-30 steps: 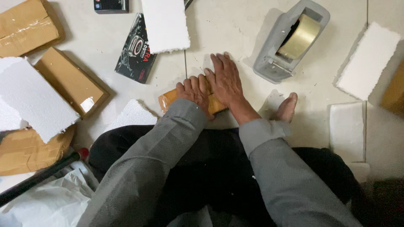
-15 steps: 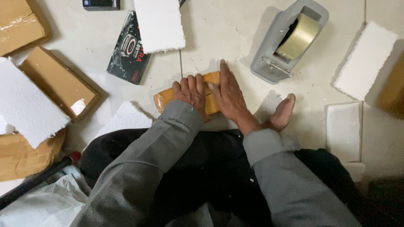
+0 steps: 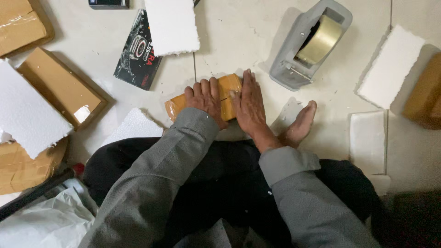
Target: The person sits on the floor and tapes a small cardboard box using a tape dispenser. They apply multiple strips of tape to seal the box, then open another box to remove a product package.
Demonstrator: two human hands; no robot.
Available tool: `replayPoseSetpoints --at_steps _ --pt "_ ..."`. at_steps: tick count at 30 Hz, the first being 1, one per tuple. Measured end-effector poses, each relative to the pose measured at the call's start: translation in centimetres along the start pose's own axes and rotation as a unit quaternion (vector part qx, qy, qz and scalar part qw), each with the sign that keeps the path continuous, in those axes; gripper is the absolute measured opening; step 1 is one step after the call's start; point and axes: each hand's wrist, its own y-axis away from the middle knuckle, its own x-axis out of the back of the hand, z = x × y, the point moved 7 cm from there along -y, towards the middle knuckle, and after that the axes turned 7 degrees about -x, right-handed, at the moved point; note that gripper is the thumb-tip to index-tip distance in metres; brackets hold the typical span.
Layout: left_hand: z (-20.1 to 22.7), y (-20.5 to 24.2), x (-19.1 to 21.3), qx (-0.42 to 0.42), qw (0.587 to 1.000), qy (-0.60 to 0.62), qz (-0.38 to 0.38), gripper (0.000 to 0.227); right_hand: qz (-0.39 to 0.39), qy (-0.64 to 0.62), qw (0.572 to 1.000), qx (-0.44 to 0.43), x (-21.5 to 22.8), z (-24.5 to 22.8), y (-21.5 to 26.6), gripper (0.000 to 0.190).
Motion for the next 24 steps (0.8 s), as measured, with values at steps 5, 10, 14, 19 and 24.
replayPoseSetpoints --at_steps 5,10,14,19,24 --pt "0.1 0.6 1.0 -0.01 0.998 0.011 0.064 0.139 -0.026 0.056 0.996 -0.062 -0.2 2.2 4.7 0.084" --pt "-0.3 -0.2 0.6 0.023 0.996 0.027 0.079 0.135 0.031 -0.001 0.993 -0.118 0.2 3.5 8.0 0.08" --pt "-0.4 -1.1 0.5 0.015 0.994 0.034 0.102 0.133 0.073 -0.064 0.994 -0.056 1.5 2.7 6.9 0.069" --pt "1.0 -0.6 1.0 -0.089 0.986 -0.062 0.127 0.124 0.066 0.017 0.997 0.048 0.9 -0.1 2.0 0.077" --pt "1.6 -2.0 2.6 -0.138 0.985 -0.069 0.082 0.124 0.085 0.065 0.994 0.029 2.3 -1.0 -2.8 0.064"
